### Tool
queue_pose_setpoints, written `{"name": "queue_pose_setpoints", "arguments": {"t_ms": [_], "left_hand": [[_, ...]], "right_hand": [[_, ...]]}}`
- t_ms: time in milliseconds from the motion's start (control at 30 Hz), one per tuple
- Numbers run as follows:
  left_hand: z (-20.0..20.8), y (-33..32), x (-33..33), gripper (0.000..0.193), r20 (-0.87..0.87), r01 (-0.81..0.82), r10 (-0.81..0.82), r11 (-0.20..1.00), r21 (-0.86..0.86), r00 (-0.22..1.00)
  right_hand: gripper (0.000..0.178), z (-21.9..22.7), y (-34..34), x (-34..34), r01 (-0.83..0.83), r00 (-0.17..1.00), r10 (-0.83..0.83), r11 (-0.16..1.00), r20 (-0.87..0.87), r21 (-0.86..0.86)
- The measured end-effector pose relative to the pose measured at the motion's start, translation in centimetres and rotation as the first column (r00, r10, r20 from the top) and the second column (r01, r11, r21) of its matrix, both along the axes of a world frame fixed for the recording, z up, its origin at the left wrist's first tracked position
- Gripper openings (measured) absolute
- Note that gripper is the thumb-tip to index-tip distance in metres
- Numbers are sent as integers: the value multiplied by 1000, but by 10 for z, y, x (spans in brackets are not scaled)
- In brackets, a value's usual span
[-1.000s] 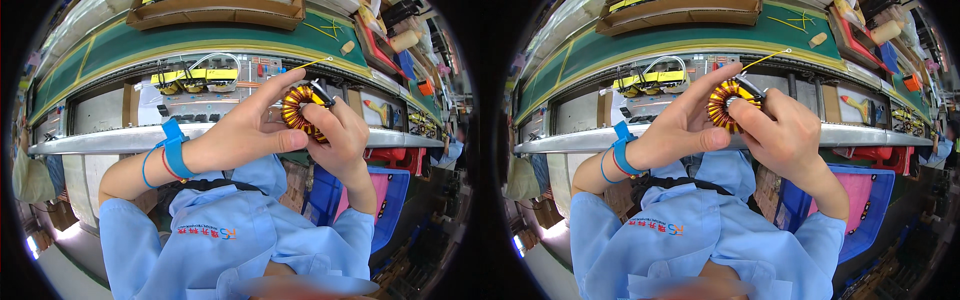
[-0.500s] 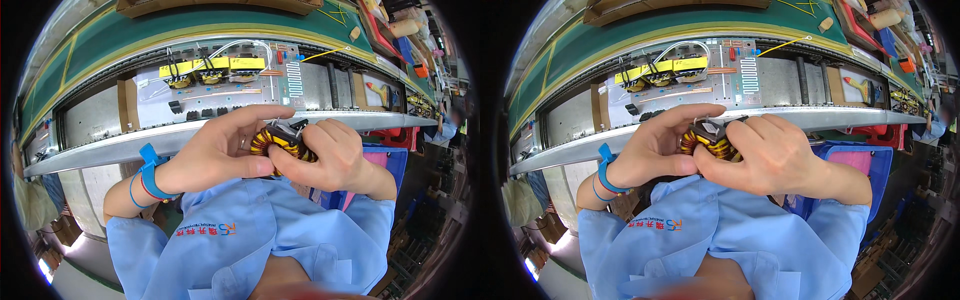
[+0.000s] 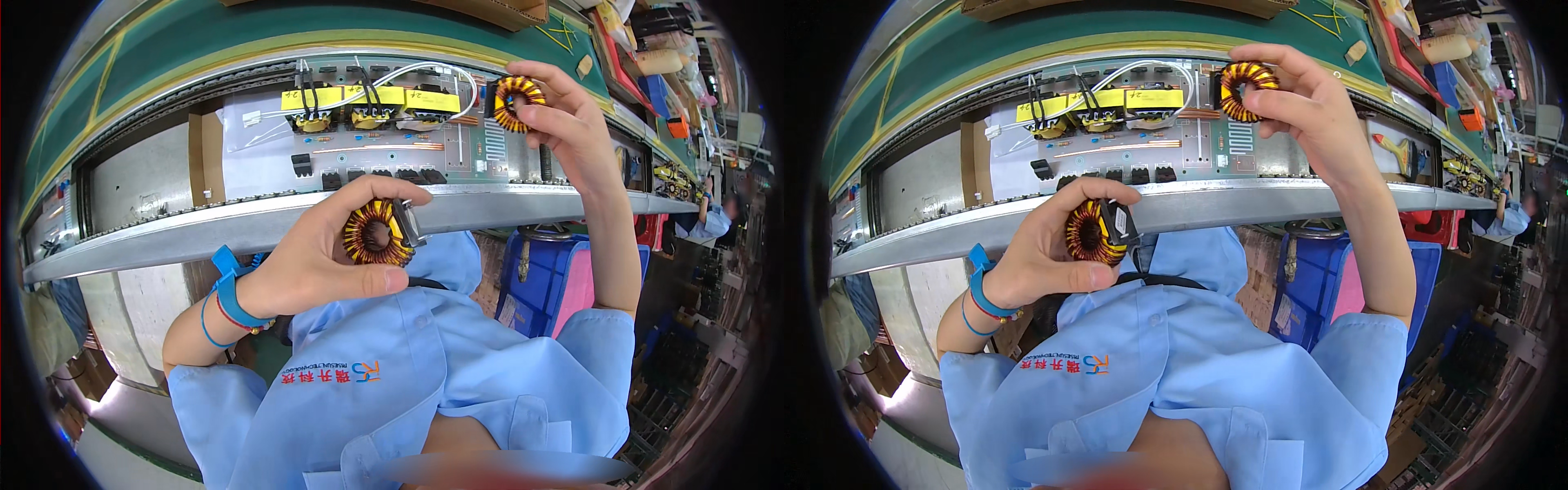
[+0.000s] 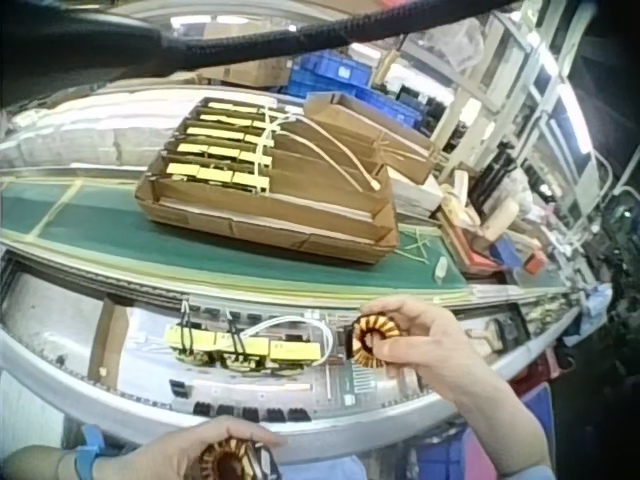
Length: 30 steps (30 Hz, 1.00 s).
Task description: Assembling components onto a circuit board in a factory setting.
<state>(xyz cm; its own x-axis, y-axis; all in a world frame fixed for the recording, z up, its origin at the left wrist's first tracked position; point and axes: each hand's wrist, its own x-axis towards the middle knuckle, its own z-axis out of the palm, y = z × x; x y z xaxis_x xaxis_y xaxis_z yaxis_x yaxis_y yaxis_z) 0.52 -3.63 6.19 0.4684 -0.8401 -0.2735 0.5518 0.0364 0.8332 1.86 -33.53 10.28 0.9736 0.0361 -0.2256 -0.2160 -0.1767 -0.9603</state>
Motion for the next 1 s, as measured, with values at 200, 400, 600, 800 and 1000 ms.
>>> {"name": "queue_pose_setpoints", "arguments": {"t_ms": [200, 400, 600, 800, 1000], "left_hand": [[-2, 0, -5, 64, 385, -37, 63, 997, -75, 921], [0, -3, -7, 62, 167, -93, 90, 996, 15, 982], [8, -13, -2, 63, 497, 9, 0, 1000, -16, 868], [20, -26, -8, 75, 216, -167, 136, 977, 133, 967], [13, -22, -2, 73, 227, -98, 81, 993, 62, 970]], "right_hand": [[38, -21, -5, 15, -60, 945, 169, 931, 279, -359], [30, -21, -3, 30, 99, 575, 651, 546, 496, -832], [17, -55, -17, 74, 156, -47, 677, 731, 734, -664], [14, -63, -6, 67, 326, 25, 727, 642, 686, -694], [9, -48, 5, 41, 254, 301, 680, 618, 668, -744]]}}
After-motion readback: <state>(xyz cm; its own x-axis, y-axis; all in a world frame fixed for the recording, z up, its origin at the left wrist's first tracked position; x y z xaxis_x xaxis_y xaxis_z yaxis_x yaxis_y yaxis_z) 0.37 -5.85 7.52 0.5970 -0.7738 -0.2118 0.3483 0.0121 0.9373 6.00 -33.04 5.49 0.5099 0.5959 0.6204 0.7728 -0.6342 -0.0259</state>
